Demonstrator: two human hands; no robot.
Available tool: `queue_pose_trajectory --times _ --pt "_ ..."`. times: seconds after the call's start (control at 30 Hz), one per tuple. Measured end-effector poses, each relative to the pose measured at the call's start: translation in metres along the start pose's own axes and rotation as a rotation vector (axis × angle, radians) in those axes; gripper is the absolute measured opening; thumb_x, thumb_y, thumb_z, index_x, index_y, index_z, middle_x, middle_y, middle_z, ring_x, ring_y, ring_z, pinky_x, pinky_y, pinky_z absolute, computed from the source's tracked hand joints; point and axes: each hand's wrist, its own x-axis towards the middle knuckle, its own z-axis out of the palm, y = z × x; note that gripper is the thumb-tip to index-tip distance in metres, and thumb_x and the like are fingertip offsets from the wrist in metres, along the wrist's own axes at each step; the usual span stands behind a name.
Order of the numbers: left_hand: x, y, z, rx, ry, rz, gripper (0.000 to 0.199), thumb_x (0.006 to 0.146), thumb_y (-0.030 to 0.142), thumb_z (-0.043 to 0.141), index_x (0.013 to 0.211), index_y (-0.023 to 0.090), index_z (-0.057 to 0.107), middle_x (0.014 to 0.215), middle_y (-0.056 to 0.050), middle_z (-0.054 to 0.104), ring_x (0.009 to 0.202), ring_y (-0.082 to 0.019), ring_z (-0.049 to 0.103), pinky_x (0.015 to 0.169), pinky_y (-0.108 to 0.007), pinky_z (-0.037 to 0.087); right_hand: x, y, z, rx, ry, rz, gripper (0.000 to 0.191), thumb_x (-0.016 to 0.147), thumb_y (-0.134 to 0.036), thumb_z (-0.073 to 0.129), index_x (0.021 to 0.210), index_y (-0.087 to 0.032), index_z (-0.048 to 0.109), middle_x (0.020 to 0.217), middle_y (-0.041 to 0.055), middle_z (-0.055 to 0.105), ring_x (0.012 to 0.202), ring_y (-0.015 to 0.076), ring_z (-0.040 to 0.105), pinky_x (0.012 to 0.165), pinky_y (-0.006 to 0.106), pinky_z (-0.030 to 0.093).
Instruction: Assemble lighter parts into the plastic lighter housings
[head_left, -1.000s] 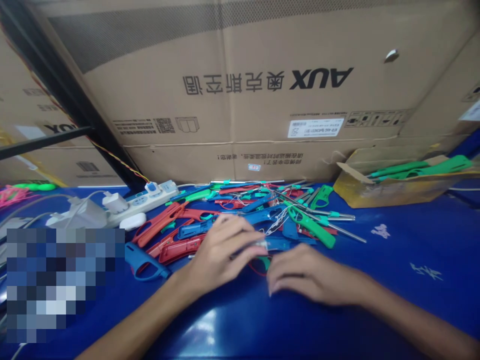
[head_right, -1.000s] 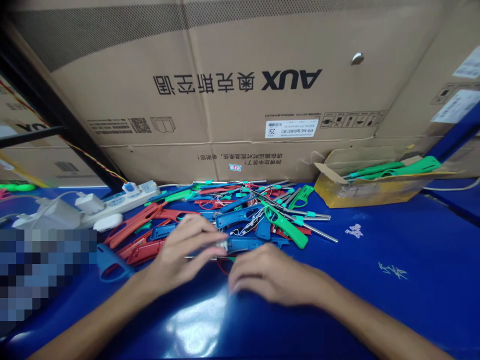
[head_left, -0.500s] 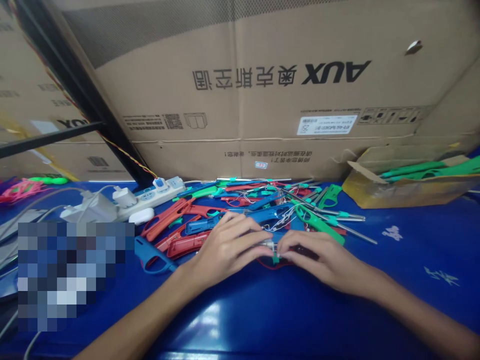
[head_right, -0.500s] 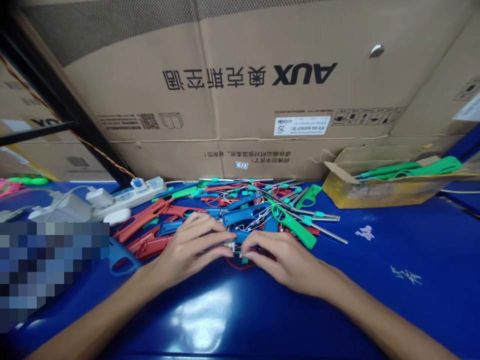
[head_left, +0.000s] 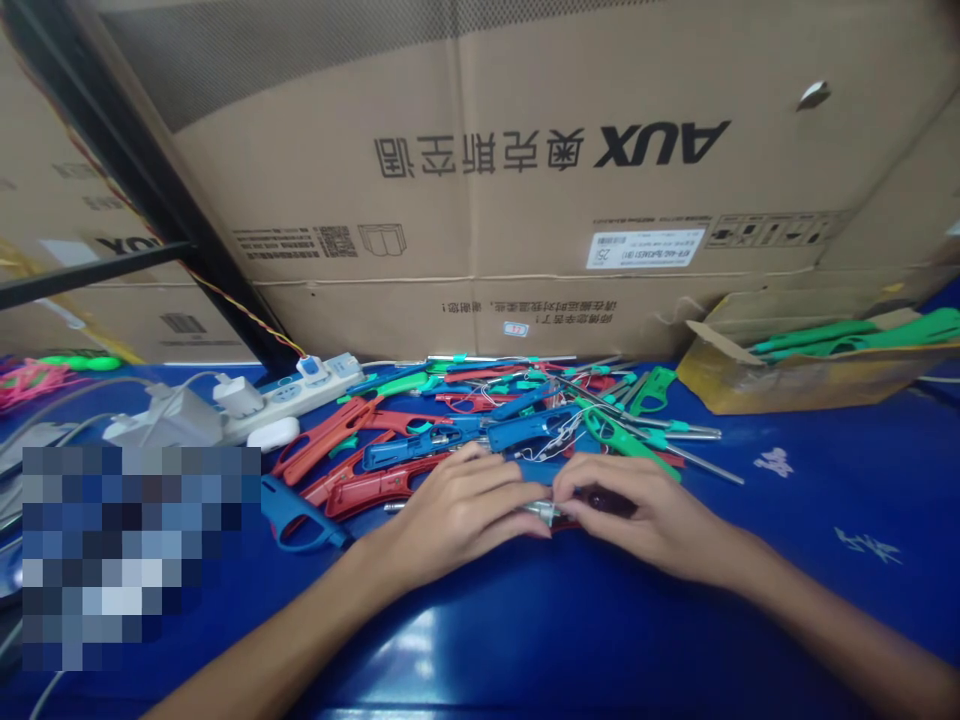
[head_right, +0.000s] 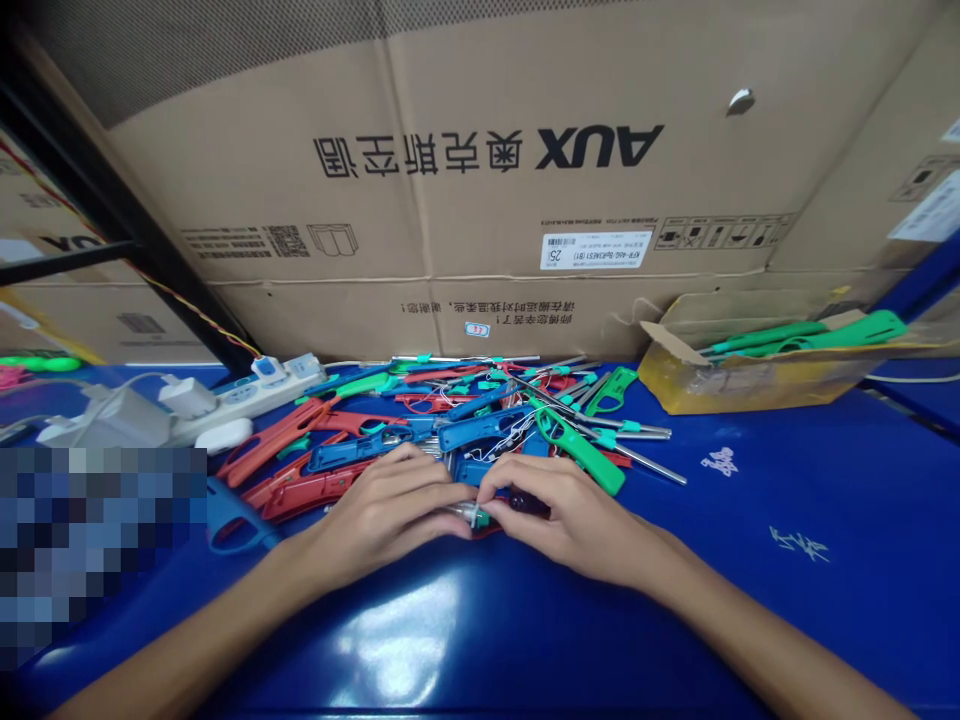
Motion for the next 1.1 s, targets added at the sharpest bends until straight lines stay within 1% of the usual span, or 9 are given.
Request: queue_pose_trajectory --times 0.17,0.33,0.53,0.77,0.9,1.1 --pt "-0.0014 -0.0009 0.0000 0.027 -0.002 -0.018 0.024 0.103 0.038 0.051 0.112 0.020 0.065 0.085 0.000 0.066 0.077 -0.014 0.057 0.077 -0.030 0.040 -0.0007 -0.0004 -0.0015 -0.025 -0.039 0.016 0.012 0.100 -0.025 0.052 0.102 -0.022 0.064 0.101 0.0034 0.069 0.090 0.0135 0.064 0.081 0.028 0.050" --pt "-0.0012 -0.0006 -0.0005 0.016 0.005 -0.025 0.024 0.103 0.038 0.051 0.112 0.021 0.065 0.086 0.000 0.067 0.077 -0.014 0.058 0.078 -0.030 0.041 -0.0002 -0.0006 -0.0019 -0.036 -0.052 0.002 0.016 0.101 -0.026 0.050 0.104 -0.022 0.065 0.102 0.0043 0.070 0.091 0.0147 0.064 0.082 0.030 0.050" --pt "-0.0028 -0.0002 0.0016 0.036 0.005 -0.018 0.022 0.103 0.035 0.051 0.111 0.020 0.064 0.088 -0.001 0.068 0.078 -0.015 0.058 0.080 -0.032 0.039 0.0009 -0.0026 -0.0020 -0.034 -0.080 -0.002 0.014 0.101 -0.022 0.050 0.101 -0.021 0.064 0.101 0.0025 0.069 0.092 0.0132 0.063 0.083 0.028 0.048" --pt "-0.0032 0.0024 0.0034 0.092 0.052 -0.007 0.021 0.103 0.036 0.052 0.111 0.022 0.065 0.084 0.001 0.069 0.072 -0.014 0.057 0.078 -0.033 0.035 0.0001 -0.0048 0.0008 -0.004 -0.058 0.012 0.015 0.101 -0.021 0.049 0.099 -0.021 0.064 0.096 0.0019 0.069 0.087 0.0130 0.063 0.080 0.028 0.049" --pt "-0.0030 0.0021 0.0029 0.070 0.069 -0.011 0.019 0.103 0.035 0.052 0.111 0.022 0.065 0.084 0.001 0.069 0.071 -0.014 0.057 0.076 -0.033 0.033 -0.0004 -0.0053 0.0026 0.019 -0.049 0.003 0.018 0.101 -0.020 0.047 0.101 -0.020 0.065 0.097 0.0030 0.069 0.088 0.0137 0.064 0.081 0.029 0.049" --pt "-0.0028 -0.0015 0.0005 0.041 0.021 0.017 0.023 0.104 0.036 0.049 0.113 0.021 0.063 0.083 0.000 0.067 0.073 -0.014 0.057 0.080 -0.032 0.035 0.0022 -0.0035 0.0013 0.032 -0.077 0.022 0.016 0.102 -0.022 0.048 0.101 -0.020 0.064 0.099 0.0030 0.069 0.091 0.0132 0.064 0.083 0.027 0.049"
